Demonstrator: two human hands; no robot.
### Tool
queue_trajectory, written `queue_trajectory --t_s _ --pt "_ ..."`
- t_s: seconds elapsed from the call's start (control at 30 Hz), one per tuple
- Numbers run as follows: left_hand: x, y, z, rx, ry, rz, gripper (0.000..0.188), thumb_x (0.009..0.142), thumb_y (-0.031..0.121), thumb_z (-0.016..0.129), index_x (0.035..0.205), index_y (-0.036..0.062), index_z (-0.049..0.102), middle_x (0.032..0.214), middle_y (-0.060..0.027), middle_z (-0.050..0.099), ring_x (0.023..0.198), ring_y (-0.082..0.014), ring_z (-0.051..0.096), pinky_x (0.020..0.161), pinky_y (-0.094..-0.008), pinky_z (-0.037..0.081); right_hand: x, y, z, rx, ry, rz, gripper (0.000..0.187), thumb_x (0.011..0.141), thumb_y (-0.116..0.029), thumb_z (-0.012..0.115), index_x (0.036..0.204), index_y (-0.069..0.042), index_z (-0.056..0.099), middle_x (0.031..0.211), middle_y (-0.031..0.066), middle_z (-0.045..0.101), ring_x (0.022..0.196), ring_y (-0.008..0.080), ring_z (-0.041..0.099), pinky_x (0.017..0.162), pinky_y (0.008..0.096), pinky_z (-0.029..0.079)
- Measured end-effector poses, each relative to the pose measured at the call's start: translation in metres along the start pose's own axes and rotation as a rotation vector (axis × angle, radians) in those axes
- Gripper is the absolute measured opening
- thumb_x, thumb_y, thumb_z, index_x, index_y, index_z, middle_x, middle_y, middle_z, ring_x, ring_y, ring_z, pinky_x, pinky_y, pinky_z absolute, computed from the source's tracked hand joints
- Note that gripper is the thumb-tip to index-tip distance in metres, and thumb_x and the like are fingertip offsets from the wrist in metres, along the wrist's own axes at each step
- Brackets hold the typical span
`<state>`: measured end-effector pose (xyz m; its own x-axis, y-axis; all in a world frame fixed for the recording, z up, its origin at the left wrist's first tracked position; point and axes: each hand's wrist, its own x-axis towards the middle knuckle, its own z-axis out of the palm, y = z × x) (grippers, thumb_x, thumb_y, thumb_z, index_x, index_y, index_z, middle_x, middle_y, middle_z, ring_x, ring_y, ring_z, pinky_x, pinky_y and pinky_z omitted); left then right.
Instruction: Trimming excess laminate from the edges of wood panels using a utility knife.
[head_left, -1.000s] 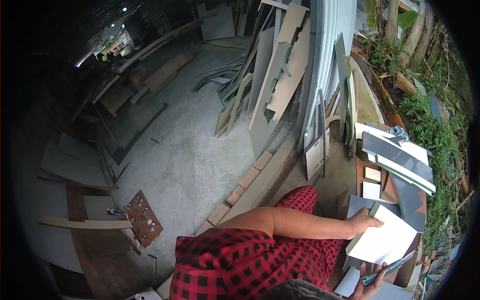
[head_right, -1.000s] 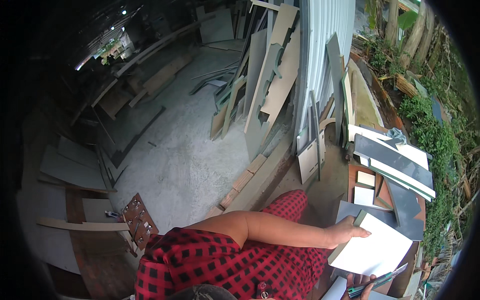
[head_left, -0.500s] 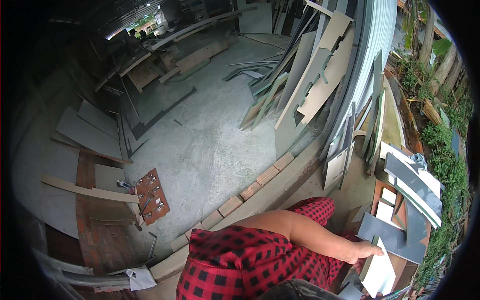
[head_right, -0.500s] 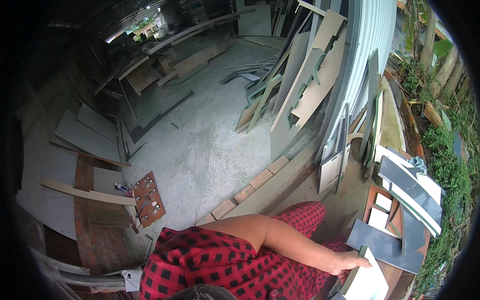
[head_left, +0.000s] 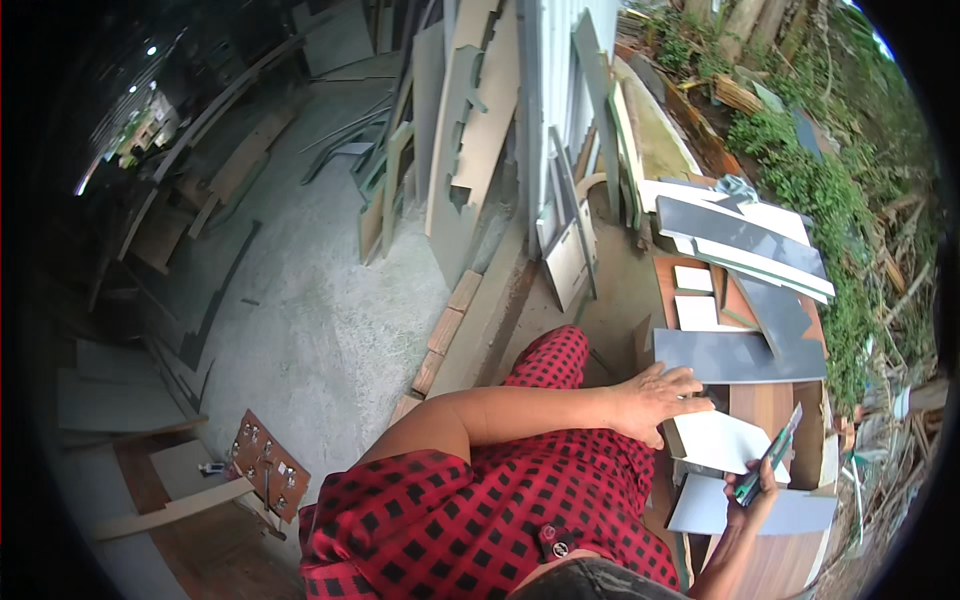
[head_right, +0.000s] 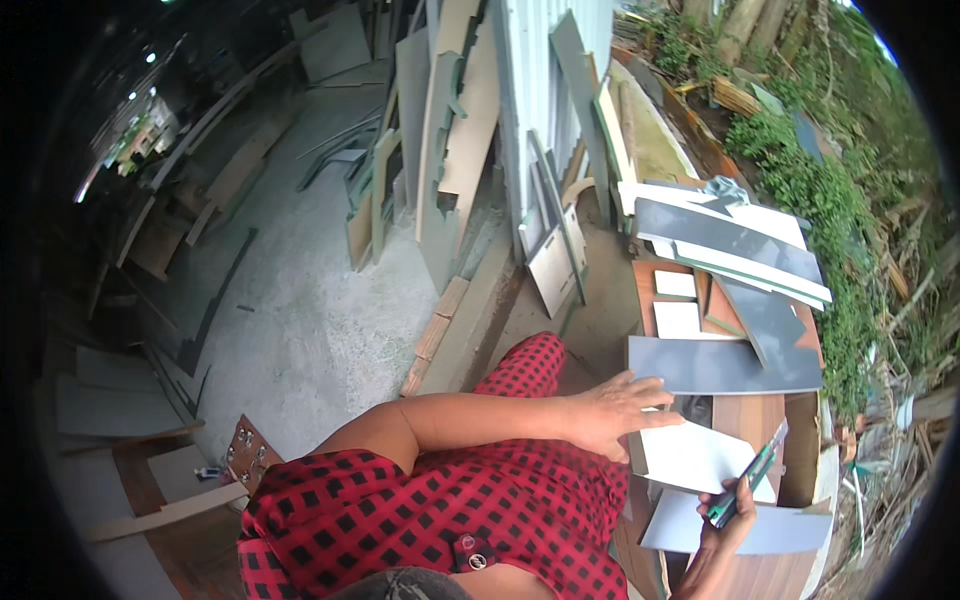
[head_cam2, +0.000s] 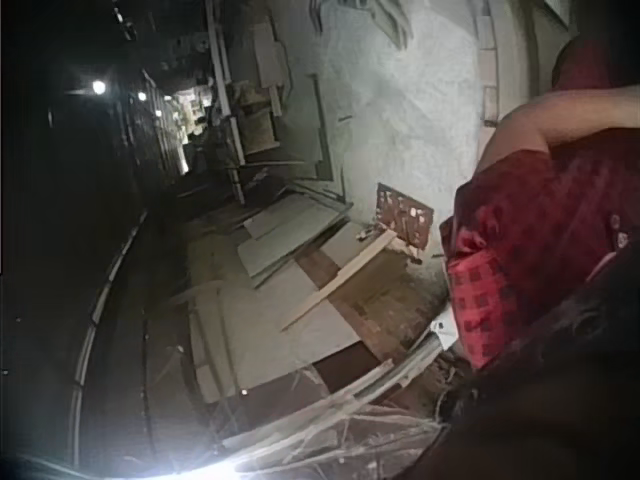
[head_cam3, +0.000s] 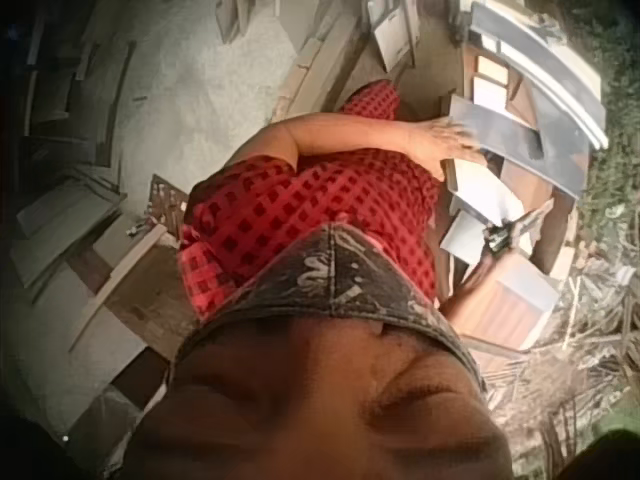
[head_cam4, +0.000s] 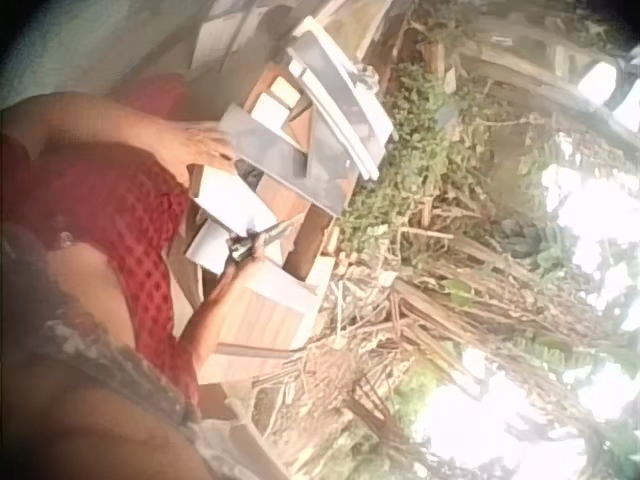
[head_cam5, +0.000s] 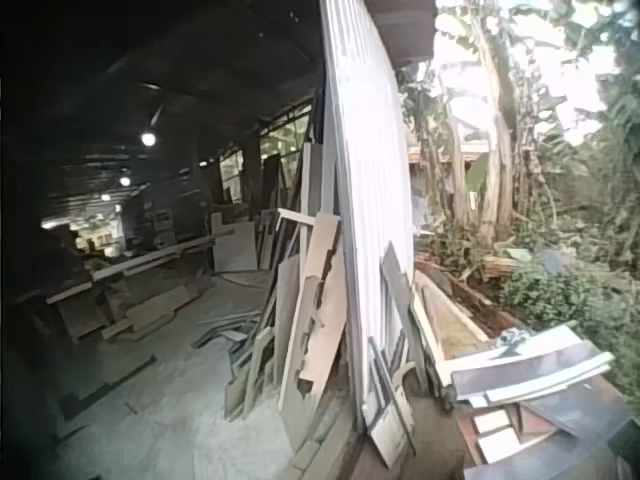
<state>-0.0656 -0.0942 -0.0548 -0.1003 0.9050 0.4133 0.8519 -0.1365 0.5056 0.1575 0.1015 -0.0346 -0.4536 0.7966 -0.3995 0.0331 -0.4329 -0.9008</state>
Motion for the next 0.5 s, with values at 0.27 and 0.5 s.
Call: queue_trajectory --t_s 0.27,0.5 --pt "0.026 -0.007 0.01 -0.234 -0.117 0.094 0.059 0.069 0.005 0.065 0.125 0.014 0.05 0.113 -0.0152 0.056 0.103 -0.0333 0.054 0.091 -0.0404 0.042 0.005 -0.023 0.019 0.003 -0.203 0.103 0.033 0.086 -0.029 0.058 0.098 0.001 0.051 0.077 0.0109 0.056 0.057 0.0249 0.064 0.041 0.0283 0.05" --pt "0.055 0.009 0.006 -0.431 -0.167 -0.005 0.057 0.072 0.004 0.063 0.126 0.0135 0.048 0.114 -0.0145 0.058 0.104 -0.0331 0.056 0.086 -0.0387 0.046 -0.042 -0.046 0.008 -0.49 -0.067 -0.371 0.03 0.084 -0.012 0.06 0.111 0.0 0.053 0.081 0.0075 0.062 0.064 0.0139 0.057 0.058 0.0256 0.045"
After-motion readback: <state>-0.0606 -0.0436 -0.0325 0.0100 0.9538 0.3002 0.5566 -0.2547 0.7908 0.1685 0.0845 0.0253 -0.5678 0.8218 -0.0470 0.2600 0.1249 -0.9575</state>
